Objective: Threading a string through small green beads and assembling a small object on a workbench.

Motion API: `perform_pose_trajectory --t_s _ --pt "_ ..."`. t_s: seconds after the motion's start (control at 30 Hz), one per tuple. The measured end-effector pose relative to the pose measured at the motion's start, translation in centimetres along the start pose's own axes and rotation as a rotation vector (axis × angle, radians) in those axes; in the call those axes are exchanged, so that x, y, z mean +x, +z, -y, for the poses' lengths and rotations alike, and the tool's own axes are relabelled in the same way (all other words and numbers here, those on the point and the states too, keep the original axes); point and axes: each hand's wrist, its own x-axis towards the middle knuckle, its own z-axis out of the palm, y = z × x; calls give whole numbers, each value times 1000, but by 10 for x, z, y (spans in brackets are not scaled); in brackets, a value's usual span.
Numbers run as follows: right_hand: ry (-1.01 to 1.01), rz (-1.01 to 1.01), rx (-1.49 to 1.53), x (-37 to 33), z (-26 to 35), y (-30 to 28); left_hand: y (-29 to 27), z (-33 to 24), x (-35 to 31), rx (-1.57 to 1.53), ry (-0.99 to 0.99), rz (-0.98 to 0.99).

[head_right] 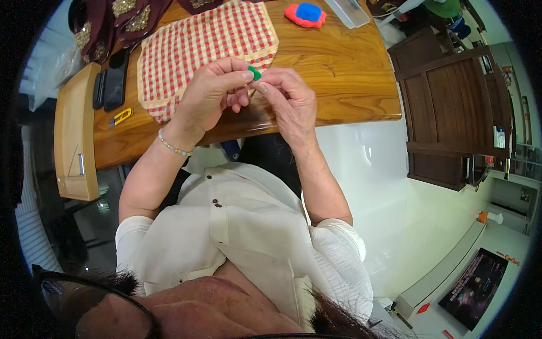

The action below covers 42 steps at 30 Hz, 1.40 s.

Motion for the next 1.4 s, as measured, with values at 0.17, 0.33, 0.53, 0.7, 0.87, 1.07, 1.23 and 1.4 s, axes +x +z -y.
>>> perform_pose_trajectory --t_s 0.17,0.33,0.53,0.7,0.87,1.07,1.23,1.4 --pt "-28 10 -80 12 -1 -14 8 -2 12 75 -45 -44" --pt "-94 31 -155 16 -9 -20 9 7 22 67 -74 -51" --pt "-8 -6 -134 27 -2 -31 17 -7 39 192 -127 -46" --pt "-52 -104 -103 39 2 -34 33 -13 59 62 -18 24" --pt "-72 -149 -136 46 -4 -41 32 -6 74 13 -70 41" --pt "-140 -233 -232 87 -10 -67 22 -25 134 241 25 9" --pt "-42 -374 -53 98 -39 -81 26 -22 196 495 122 -83" --pt "-129 -310 -132 95 -42 -79 27 -8 221 609 162 -179"
